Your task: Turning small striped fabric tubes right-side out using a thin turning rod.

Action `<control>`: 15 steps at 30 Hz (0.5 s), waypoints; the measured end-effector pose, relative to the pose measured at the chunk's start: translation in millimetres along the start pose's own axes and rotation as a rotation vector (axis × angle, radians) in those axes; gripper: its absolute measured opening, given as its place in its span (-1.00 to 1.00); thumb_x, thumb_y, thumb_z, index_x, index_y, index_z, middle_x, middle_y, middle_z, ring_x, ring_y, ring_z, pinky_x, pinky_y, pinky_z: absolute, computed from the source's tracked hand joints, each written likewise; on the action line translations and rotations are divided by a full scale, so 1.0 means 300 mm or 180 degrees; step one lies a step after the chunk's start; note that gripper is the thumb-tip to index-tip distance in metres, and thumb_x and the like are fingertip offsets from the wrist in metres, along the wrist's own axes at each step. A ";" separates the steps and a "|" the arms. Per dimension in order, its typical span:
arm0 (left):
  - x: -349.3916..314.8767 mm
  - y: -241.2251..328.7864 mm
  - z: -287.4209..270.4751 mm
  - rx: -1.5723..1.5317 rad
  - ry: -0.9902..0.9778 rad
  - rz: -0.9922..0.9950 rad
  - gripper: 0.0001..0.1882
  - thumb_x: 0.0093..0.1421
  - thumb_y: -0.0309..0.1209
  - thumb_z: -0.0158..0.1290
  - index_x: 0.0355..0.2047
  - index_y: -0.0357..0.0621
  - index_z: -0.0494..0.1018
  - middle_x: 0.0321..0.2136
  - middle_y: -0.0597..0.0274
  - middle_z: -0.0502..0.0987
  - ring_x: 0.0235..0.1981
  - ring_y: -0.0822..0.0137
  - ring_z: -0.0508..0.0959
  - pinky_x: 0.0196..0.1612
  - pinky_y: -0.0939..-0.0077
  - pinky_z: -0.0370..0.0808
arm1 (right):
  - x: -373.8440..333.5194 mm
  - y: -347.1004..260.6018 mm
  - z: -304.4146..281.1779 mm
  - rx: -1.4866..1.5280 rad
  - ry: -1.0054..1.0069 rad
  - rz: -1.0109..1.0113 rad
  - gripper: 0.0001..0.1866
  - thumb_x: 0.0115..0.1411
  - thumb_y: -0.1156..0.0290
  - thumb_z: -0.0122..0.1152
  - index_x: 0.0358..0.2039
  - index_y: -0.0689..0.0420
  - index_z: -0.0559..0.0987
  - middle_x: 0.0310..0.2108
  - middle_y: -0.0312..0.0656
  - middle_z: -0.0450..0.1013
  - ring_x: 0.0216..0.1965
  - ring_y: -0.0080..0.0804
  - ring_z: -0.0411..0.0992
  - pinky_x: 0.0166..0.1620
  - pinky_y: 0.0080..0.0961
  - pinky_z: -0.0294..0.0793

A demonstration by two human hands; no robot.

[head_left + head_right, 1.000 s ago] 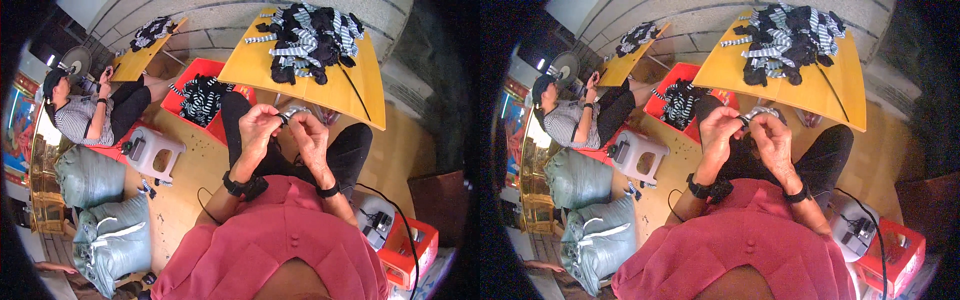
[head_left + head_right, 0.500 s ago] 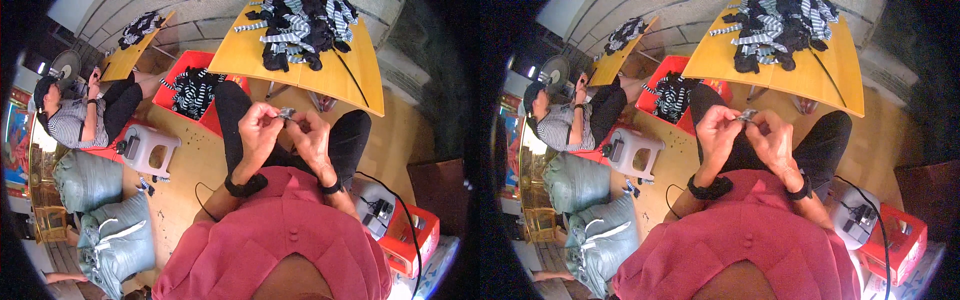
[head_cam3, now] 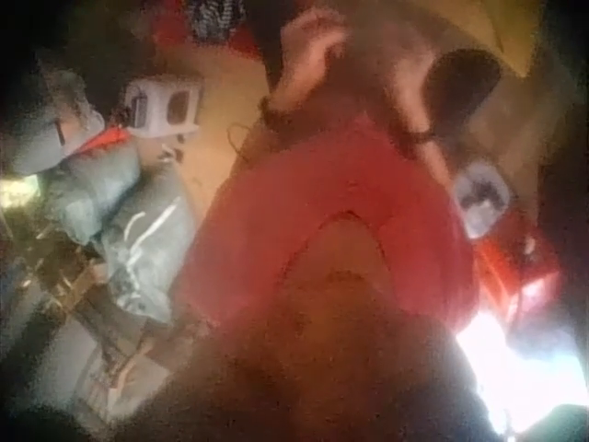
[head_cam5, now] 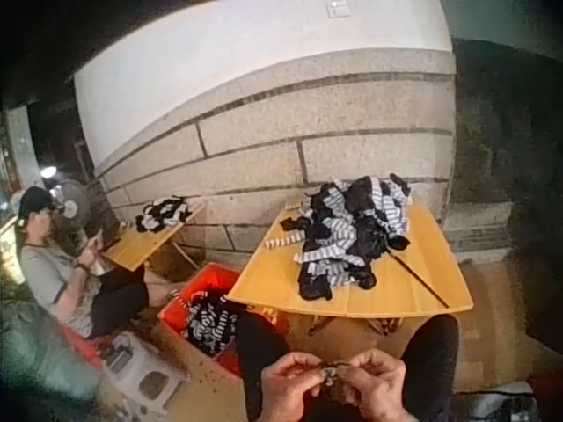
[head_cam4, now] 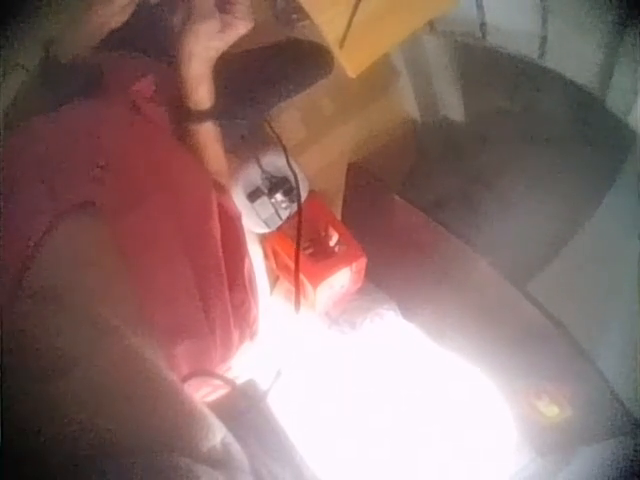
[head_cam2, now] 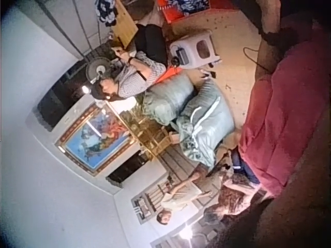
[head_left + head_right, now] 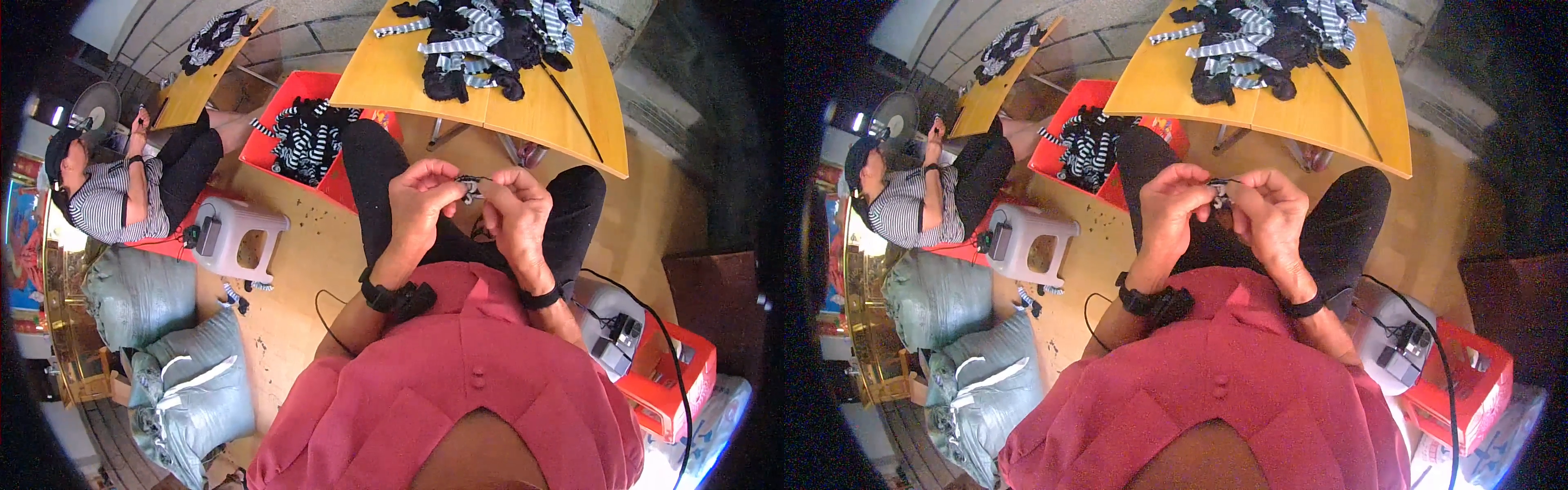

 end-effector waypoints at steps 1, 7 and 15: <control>-0.002 0.008 -0.004 0.0111 0.0087 0.0038 -0.87 -0.06 -0.63 0.12 -0.46 -0.26 0.43 -0.62 0.29 0.47 -0.70 0.57 0.39 -0.66 0.76 0.28 | 0.002 0.017 0.007 0.0326 -0.0092 0.0217 -0.95 0.06 0.58 0.10 -0.51 0.20 0.42 -0.79 -0.33 0.29 -0.84 -0.69 0.13 -0.78 -0.71 0.05; -0.027 0.022 0.026 0.0344 0.0020 -0.0123 -0.90 -0.05 -0.64 0.08 -0.47 -0.27 0.44 -0.66 0.29 0.46 -0.73 0.57 0.40 -0.69 0.77 0.27 | -0.011 0.022 0.038 0.0822 -0.0605 0.0470 -0.92 0.09 0.57 0.04 -0.53 0.18 0.39 -0.80 -0.36 0.24 -0.86 -0.70 0.05 -0.79 -0.72 -0.05; -0.016 -0.028 0.041 -0.0993 -0.0265 -0.0522 -0.85 -0.04 -0.65 0.06 -0.45 -0.19 0.37 -0.61 0.32 0.41 -0.75 0.58 0.29 -0.72 0.75 0.16 | -0.034 -0.007 -0.003 -0.0028 -0.0183 -0.0421 -0.93 0.09 0.60 0.07 -0.49 0.19 0.40 -0.70 -0.37 0.30 -0.77 -0.72 0.12 -0.73 -0.75 0.00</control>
Point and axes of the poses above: each hand's wrist, its own x-axis towards the middle knuckle, its own z-axis out of the palm, y = z × x, the point moved 10 cm from there along x, towards the middle knuckle
